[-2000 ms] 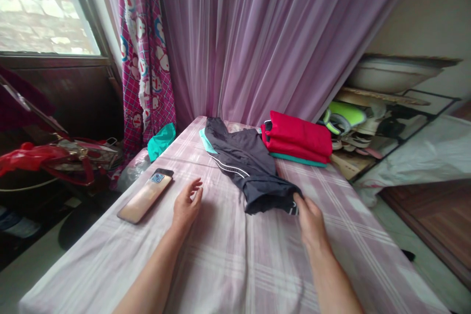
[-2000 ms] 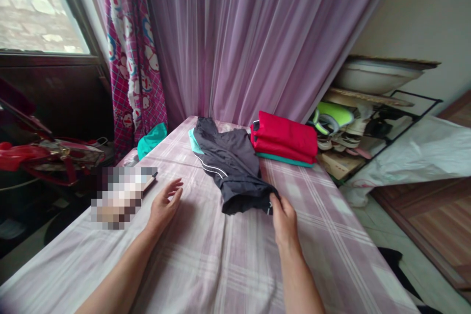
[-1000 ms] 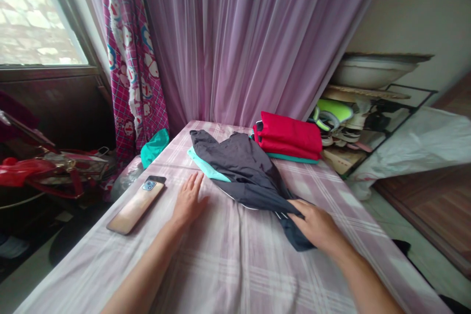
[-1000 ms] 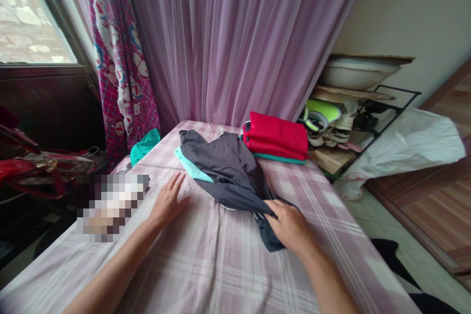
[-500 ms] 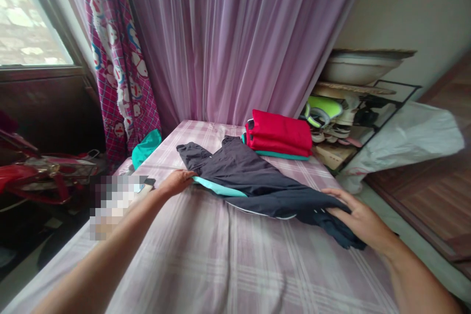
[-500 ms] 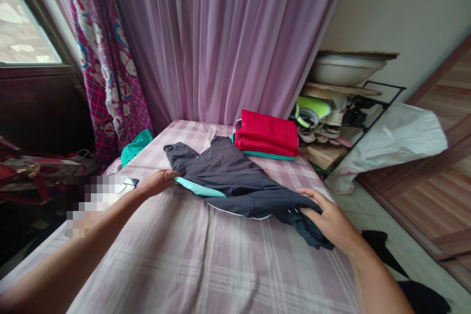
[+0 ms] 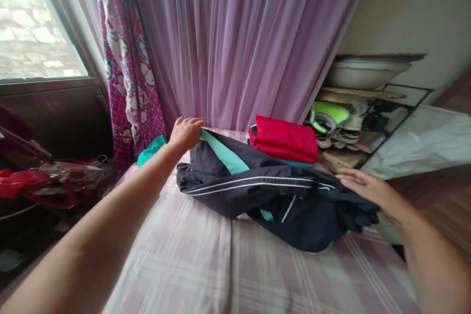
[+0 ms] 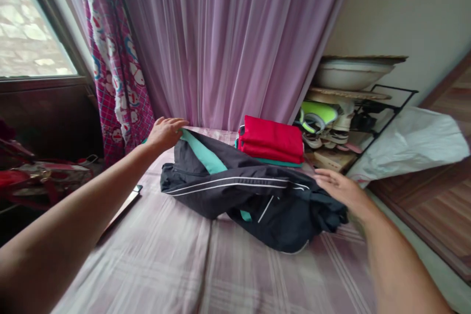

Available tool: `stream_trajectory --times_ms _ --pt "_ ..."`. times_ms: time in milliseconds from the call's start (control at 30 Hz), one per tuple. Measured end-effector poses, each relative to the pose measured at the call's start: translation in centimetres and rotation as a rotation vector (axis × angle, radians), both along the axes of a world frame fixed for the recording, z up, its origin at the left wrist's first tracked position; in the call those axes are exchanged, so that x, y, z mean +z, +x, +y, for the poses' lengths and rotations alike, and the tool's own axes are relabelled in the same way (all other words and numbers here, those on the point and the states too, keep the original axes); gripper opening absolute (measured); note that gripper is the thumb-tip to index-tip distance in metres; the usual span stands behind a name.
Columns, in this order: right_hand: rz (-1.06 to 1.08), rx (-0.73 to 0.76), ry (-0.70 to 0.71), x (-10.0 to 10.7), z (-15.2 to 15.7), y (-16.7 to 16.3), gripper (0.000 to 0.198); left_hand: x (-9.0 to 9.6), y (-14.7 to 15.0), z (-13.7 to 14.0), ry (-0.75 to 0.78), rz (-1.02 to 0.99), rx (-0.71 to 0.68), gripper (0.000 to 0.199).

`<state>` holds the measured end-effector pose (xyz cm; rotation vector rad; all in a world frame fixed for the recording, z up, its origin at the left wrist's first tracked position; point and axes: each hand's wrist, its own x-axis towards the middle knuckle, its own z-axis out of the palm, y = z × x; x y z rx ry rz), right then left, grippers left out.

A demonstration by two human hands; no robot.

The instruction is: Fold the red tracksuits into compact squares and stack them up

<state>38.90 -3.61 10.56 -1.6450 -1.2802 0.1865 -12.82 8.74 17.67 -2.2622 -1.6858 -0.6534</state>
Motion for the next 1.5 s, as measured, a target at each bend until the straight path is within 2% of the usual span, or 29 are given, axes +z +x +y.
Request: stream_trajectory --times_ms 67,133,233,333,433,533,633,700,800,900,933,1000,1067,1133,1200,1267,1300,1367,1433,1500 --pt "-0.164 -0.073 -0.089 0.0 0.6 0.3 0.042 -2.1 2.6 0.3 -0.035 -0.019 -0.029 0.047" --pt "-0.278 -0.053 -0.133 -1.0 0.0 0.4 0.05 -5.4 3.3 -0.3 -0.176 -0.01 -0.112 0.048" --pt "-0.368 0.095 -0.114 -4.3 -2.3 -0.6 0.056 -11.1 1.0 -2.2 -0.402 -0.024 -0.183 0.056" --pt "-0.484 0.233 -0.202 -8.2 -5.0 -3.4 0.061 -15.6 -3.1 -4.0 -0.459 -0.017 -0.197 0.076" --pt "-0.642 0.276 -0.283 -11.3 -7.0 -6.2 0.065 -17.9 -5.8 -4.5 -0.434 0.023 -0.143 0.085" --pt "-0.755 0.258 -0.279 -13.0 -7.5 -7.4 0.058 -18.7 -5.9 -3.6 -0.403 -0.003 -0.118 0.08" --pt "-0.799 0.311 -0.254 -13.3 -6.7 -7.3 0.042 -18.7 -4.4 -2.1 -0.379 -0.065 -0.118 0.057" --pt "-0.786 0.35 -0.248 -12.9 -6.0 -6.9 0.041 -18.3 -3.3 -1.3 -0.39 -0.095 -0.106 0.037" --pt "-0.722 0.303 -0.205 -11.3 -5.5 -6.3 0.041 -16.2 -2.6 -0.8 -0.459 -0.112 -0.111 0.03" --pt "-0.622 0.183 -0.064 -8.4 -5.8 -4.8 0.035 -11.7 -3.1 -0.8 -0.511 -0.069 -0.15 0.031" --pt "-0.582 0.145 -0.006 -7.3 -6.1 -4.1 0.033 -9.7 -3.5 -0.8 -0.507 -0.029 -0.131 0.033" --pt "-0.506 0.101 0.063 -5.4 -6.8 -2.6 0.032 -5.6 -4.3 -0.6 -0.469 0.028 0.001 0.04" --pt "-0.449 0.118 0.021 -4.0 -7.4 -1.3 0.032 -2.1 -4.9 0.0 -0.446 0.063 0.067 0.047" --pt "-0.403 0.233 -0.156 -3.6 -8.0 -0.9 0.031 0.1 -5.1 0.7 -0.44 0.173 0.099 0.052" --pt "-0.359 0.411 -0.438 -3.6 -8.8 -1.2 0.036 0.3 -4.7 1.3 -0.41 0.31 0.133 0.049" --pt "-0.31 0.564 -0.702 -3.5 -9.6 -1.7 0.049 -0.8 -3.8 1.5 -0.373 0.425 0.159 0.041" --pt "-0.285 0.616 -0.787 -3.3 -9.9 -1.9 0.055 -1.7 -3.3 1.4 -0.367 0.462 0.165 0.038" --pt "-0.227 0.66 -0.835 -2.7 -10.2 -2.1 0.059 -3.5 -2.5 1.1 -0.382 0.498 0.176 0.039" --pt "-0.188 0.63 -0.774 -2.2 -9.3 -2.2 0.058 -4.6 -2.0 0.8 -0.422 0.506 0.18 0.04" --pt "-0.206 0.526 -0.681 -2.2 -6.9 -2.6 0.058 -4.7 -1.9 0.9 -0.468 0.525 0.18 0.041"
